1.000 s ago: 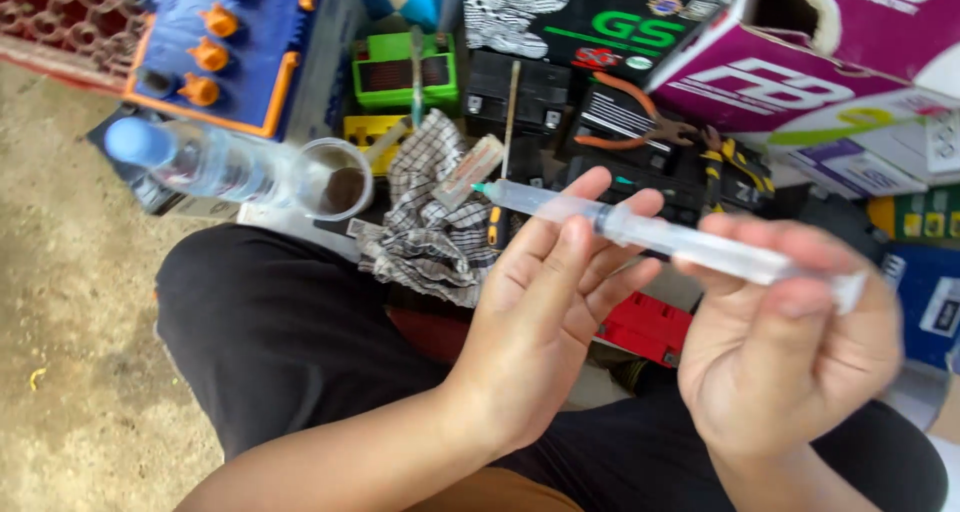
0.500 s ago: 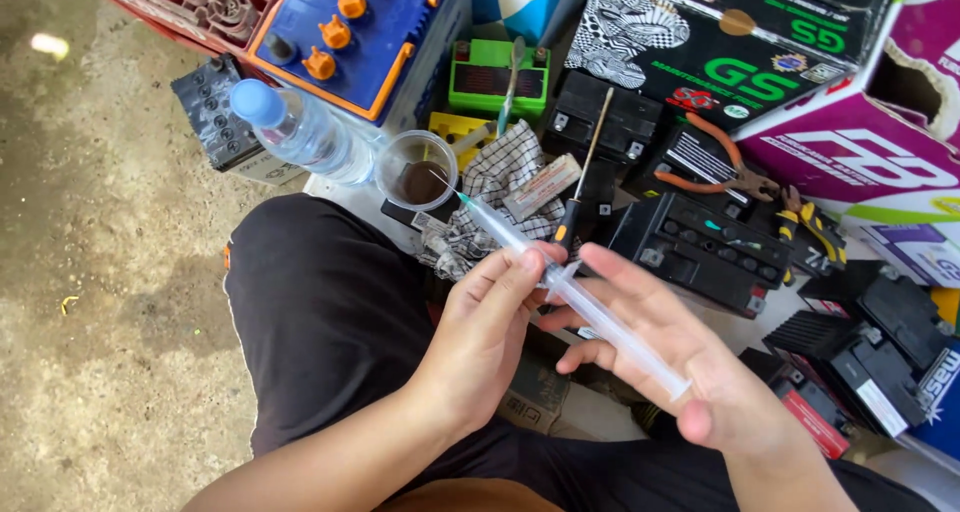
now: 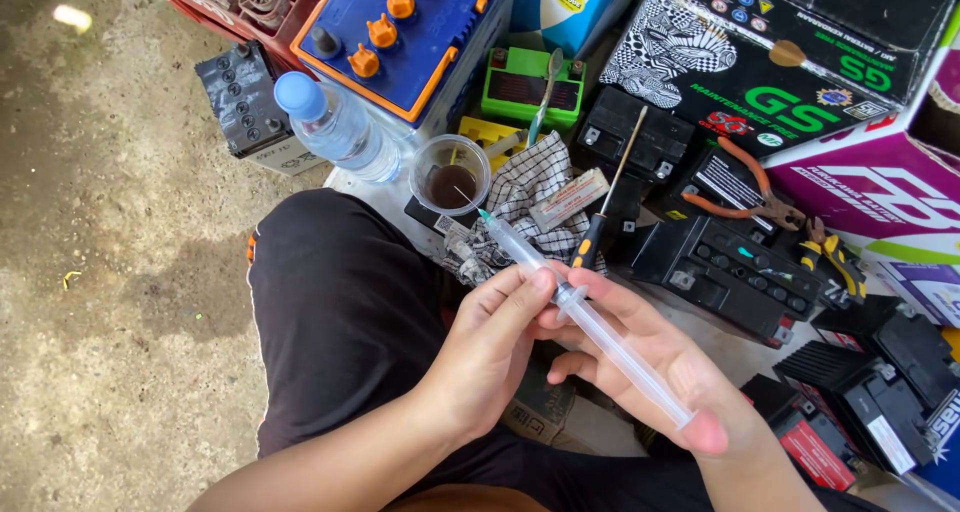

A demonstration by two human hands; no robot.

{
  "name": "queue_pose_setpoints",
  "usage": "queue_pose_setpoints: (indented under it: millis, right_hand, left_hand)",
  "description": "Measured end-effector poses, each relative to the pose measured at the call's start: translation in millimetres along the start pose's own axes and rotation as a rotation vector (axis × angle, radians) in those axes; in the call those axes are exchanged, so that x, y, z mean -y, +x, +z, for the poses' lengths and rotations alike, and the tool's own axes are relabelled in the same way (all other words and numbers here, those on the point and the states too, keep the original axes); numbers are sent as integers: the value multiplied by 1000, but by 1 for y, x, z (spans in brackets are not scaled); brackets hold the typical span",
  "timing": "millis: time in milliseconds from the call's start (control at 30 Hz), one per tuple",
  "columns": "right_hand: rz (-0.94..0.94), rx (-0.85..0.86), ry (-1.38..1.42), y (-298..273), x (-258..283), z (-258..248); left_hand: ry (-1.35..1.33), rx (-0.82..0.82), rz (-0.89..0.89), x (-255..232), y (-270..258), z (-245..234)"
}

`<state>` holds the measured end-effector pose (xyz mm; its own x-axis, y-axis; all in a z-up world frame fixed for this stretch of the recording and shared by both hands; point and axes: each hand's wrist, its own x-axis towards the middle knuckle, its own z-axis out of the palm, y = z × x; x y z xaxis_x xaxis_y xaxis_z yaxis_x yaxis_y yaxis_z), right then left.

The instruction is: Refilling lead-acid battery cells with liquid using a syringe

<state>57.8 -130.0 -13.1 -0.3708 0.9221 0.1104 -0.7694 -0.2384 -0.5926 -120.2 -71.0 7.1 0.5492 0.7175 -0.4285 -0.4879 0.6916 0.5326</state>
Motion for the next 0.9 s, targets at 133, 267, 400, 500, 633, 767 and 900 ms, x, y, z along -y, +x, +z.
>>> queue_pose_setpoints:
  millis: [133, 267, 400, 500, 633, 767, 900]
  right_hand:
    - [-27, -46, -68, 5, -2, 7]
    - [-35, -139, -209, 4, -3, 10]
    - [-55, -196, -241, 1, -4, 11]
    - [-34, -281, -296, 1, -4, 14]
    - [-36, -298, -292, -1, -7, 11]
    - [-61, -329, -307, -4, -12, 7]
    - [-71, -357, -280, -4, -15, 4]
  left_hand:
    - [-2, -3, 2, 3, 2, -3]
    - [-21, 21, 35, 4, 3, -3]
    - [-21, 49, 64, 6, 3, -4]
    - [-7, 17, 53, 7, 2, -4]
    - [-3, 21, 54, 6, 2, -1]
    - [-8, 28, 48, 5, 1, 0]
    - [-26, 38, 51, 7, 1, -1]
